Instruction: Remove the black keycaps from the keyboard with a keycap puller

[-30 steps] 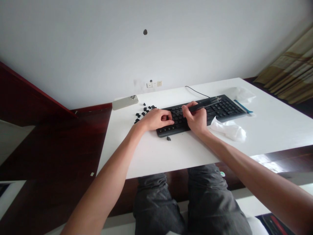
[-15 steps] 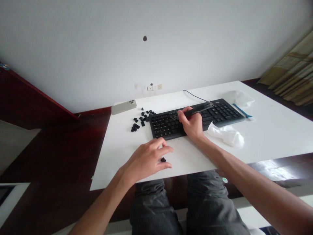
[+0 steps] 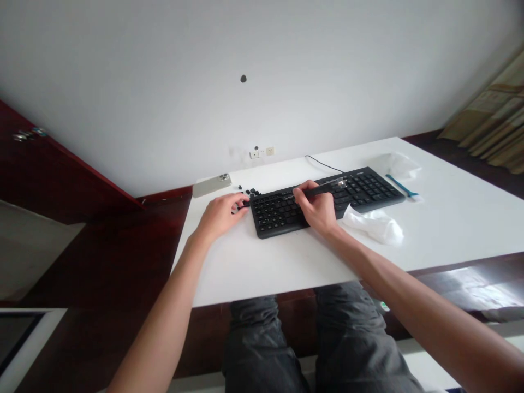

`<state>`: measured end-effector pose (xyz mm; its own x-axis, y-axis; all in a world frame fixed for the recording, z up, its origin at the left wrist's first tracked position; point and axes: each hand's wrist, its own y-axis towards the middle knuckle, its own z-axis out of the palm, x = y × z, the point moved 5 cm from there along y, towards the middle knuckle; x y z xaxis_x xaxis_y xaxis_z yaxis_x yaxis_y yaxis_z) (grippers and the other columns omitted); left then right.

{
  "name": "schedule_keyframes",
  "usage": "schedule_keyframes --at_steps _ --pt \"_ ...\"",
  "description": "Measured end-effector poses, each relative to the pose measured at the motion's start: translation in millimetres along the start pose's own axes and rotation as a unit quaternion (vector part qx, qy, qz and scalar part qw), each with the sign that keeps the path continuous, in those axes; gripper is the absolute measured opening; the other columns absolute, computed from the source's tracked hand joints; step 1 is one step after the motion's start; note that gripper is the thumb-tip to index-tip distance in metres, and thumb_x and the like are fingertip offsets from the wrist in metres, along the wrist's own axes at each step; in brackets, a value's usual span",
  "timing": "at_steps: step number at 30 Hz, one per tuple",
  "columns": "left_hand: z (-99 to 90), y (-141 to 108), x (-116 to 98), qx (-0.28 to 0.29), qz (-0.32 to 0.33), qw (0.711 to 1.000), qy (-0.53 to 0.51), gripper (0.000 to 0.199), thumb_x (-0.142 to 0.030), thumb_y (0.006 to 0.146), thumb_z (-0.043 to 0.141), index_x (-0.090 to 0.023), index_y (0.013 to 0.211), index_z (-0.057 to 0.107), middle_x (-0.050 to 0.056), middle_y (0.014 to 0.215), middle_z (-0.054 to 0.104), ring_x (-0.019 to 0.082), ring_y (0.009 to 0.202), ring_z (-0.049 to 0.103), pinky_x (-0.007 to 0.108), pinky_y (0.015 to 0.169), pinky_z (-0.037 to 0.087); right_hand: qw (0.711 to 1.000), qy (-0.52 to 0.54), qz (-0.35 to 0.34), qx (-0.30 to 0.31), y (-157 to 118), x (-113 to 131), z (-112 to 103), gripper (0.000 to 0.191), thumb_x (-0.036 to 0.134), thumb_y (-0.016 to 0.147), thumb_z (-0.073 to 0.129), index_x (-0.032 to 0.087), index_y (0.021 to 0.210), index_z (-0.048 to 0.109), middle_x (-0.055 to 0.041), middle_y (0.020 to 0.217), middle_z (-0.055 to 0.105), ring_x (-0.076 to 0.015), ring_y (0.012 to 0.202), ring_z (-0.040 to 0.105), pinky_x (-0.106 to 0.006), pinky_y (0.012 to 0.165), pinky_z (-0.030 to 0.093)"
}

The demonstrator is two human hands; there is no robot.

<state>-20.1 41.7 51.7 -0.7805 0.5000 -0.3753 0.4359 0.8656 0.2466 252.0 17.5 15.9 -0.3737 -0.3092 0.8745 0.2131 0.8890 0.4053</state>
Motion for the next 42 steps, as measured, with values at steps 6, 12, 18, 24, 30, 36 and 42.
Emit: schedule_keyframes --at_steps 6,12,18,24,30,36,42 --pt "22.9 60 36 0.031 -0.031 0.999 0.029 0.017 -0.027 0.093 0.072 -0.027 0.109 0.080 0.002 0.095 0.080 0.020 0.081 0.070 0.030 0.074 0.047 0.999 -0.001 -0.010 0.034 1 4 -2 0.024 0.047 0.092 0.072 0.023 0.092 0.074 -0.0026 0.084 0.076 -0.0212 0.078 0.067 -0.034 0.075 0.049" --pt "35.9 55 45 -0.024 -0.019 1.000 -0.001 0.015 -0.030 0.095 0.071 -0.026 0.107 0.079 0.001 0.096 0.078 0.019 0.080 0.067 0.030 0.074 0.047 0.991 0.108 0.030 0.068 22 14 2 0.032 0.050 0.094 0.069 0.022 0.079 0.072 -0.0034 0.076 0.075 -0.0188 0.073 0.067 -0.033 0.073 0.052" --pt "30.7 52 42 -0.073 0.017 0.996 -0.041 0.022 -0.018 0.098 0.061 -0.024 0.108 0.079 0.003 0.111 0.078 0.021 0.096 0.070 0.032 0.087 0.052 0.967 0.079 0.014 0.241 63 17 21 0.029 0.048 0.090 0.074 0.020 0.080 0.072 -0.0045 0.077 0.075 -0.0158 0.068 0.061 -0.031 0.065 0.048" --pt "29.4 47 4 -0.071 0.105 0.992 -0.029 0.037 -0.002 0.093 0.051 -0.023 0.097 0.081 0.002 0.103 0.078 0.021 0.097 0.066 0.035 0.090 0.053 0.991 0.047 0.024 0.122 83 -14 4 0.032 0.048 0.092 0.071 0.021 0.075 0.067 -0.0028 0.068 0.068 -0.0156 0.065 0.058 -0.031 0.064 0.045" --pt "39.1 41 -19 -0.039 0.116 0.992 -0.021 0.038 -0.001 0.093 0.052 -0.024 0.101 0.081 0.000 0.106 0.079 0.020 0.098 0.068 0.036 0.093 0.056 0.982 0.026 0.017 0.184 77 -24 5 0.040 0.057 0.092 0.069 0.020 0.077 0.071 -0.0032 0.071 0.070 -0.0158 0.065 0.056 -0.032 0.064 0.043" --pt "31.7 38 -23 -0.041 0.028 0.999 0.001 0.043 0.000 0.093 0.048 -0.025 0.107 0.081 0.000 0.113 0.079 0.019 0.095 0.074 0.034 0.092 0.057 0.985 -0.019 -0.036 0.166 74 -9 1 0.035 0.053 0.093 0.069 0.022 0.078 0.073 -0.0031 0.078 0.075 -0.0192 0.072 0.063 -0.034 0.072 0.047" --pt "23.3 37 -26 -0.060 0.005 0.998 0.011 0.043 0.000 0.093 0.048 -0.024 0.107 0.080 0.000 0.114 0.080 0.020 0.096 0.074 0.033 0.090 0.056 0.983 -0.103 -0.068 0.136 72 2 -8 0.028 0.049 0.093 0.070 0.024 0.084 0.077 -0.0013 0.076 0.074 -0.0204 0.072 0.064 -0.034 0.070 0.046"
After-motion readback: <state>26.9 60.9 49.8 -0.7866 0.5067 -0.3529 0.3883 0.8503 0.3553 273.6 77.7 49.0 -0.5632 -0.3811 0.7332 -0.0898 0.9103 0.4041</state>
